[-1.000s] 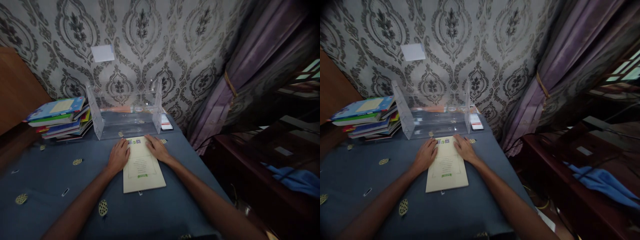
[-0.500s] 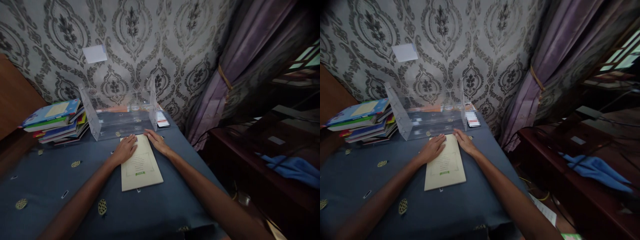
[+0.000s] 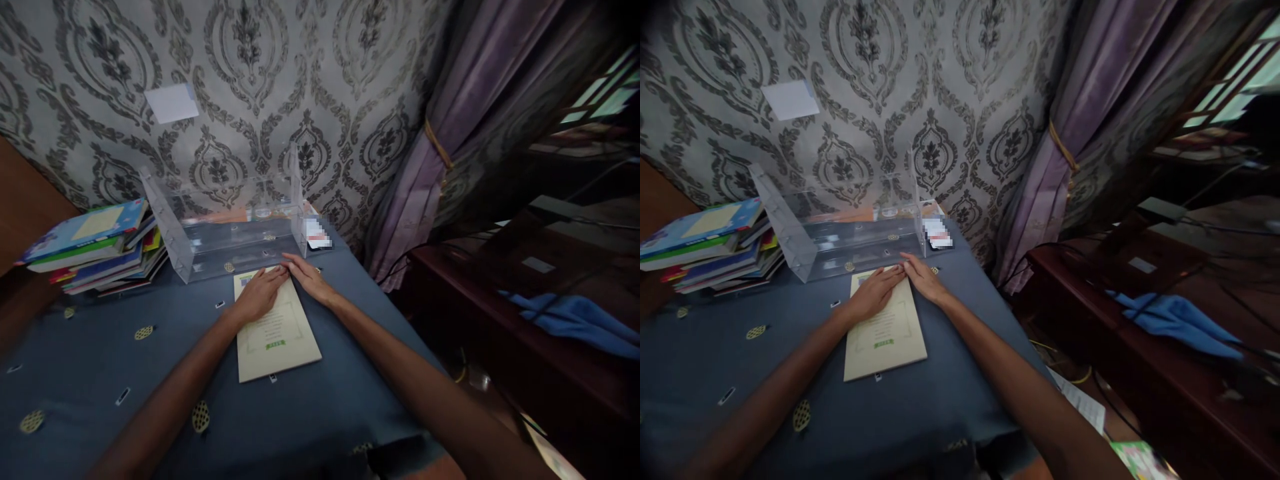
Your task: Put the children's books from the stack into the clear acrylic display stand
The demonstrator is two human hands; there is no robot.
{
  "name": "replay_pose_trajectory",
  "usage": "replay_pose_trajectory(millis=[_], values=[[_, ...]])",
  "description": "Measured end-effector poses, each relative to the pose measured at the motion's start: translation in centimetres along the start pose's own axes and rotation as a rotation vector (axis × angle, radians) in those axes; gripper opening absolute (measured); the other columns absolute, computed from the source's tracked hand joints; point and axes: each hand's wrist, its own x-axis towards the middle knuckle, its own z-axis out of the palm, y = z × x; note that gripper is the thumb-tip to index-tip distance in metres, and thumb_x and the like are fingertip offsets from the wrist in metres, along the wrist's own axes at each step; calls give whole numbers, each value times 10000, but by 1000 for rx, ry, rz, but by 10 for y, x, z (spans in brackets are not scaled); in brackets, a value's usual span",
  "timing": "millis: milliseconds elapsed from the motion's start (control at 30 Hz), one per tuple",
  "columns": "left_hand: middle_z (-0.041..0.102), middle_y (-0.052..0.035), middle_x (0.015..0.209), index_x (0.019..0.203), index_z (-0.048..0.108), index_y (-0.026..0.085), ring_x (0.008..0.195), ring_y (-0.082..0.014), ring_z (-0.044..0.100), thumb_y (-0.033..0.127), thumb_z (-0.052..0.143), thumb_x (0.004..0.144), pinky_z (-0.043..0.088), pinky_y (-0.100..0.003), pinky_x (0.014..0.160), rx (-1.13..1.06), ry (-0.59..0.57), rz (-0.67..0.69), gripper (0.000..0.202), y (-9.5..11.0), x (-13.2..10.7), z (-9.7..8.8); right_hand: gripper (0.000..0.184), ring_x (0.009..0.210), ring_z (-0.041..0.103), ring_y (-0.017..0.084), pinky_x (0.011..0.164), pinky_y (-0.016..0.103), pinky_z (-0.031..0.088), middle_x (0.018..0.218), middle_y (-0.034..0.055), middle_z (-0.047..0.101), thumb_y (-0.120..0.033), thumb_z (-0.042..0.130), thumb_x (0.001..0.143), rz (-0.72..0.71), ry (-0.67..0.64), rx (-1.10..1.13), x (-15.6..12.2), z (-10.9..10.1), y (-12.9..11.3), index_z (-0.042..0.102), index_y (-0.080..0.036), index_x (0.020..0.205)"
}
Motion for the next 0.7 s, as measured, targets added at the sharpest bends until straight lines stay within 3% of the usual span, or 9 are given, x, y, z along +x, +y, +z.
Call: replay_pose_trajectory(millis=[267, 700], values=[[506, -88, 1496, 1418, 507, 210, 1437, -190, 397, 46, 389, 893, 304, -486, 1181, -39, -28, 51, 563, 7, 0, -5, 455, 1232, 613, 200, 1088, 420, 443, 1309, 85, 672, -403, 328, 1034, -30, -26, -52, -4, -1, -3, 477, -227, 1427], [524, -53, 1483, 1408, 520, 252, 1429, -183, 410, 59, 407, 897, 310, -506, 1184, -118, -39, 189, 557, 28, -24, -7, 467, 1285, 571, 200, 1104, 416, 416, 1354, 92, 642, -379, 306, 1035, -66, -50, -152, -7, 1, -7, 449, -202, 1443]])
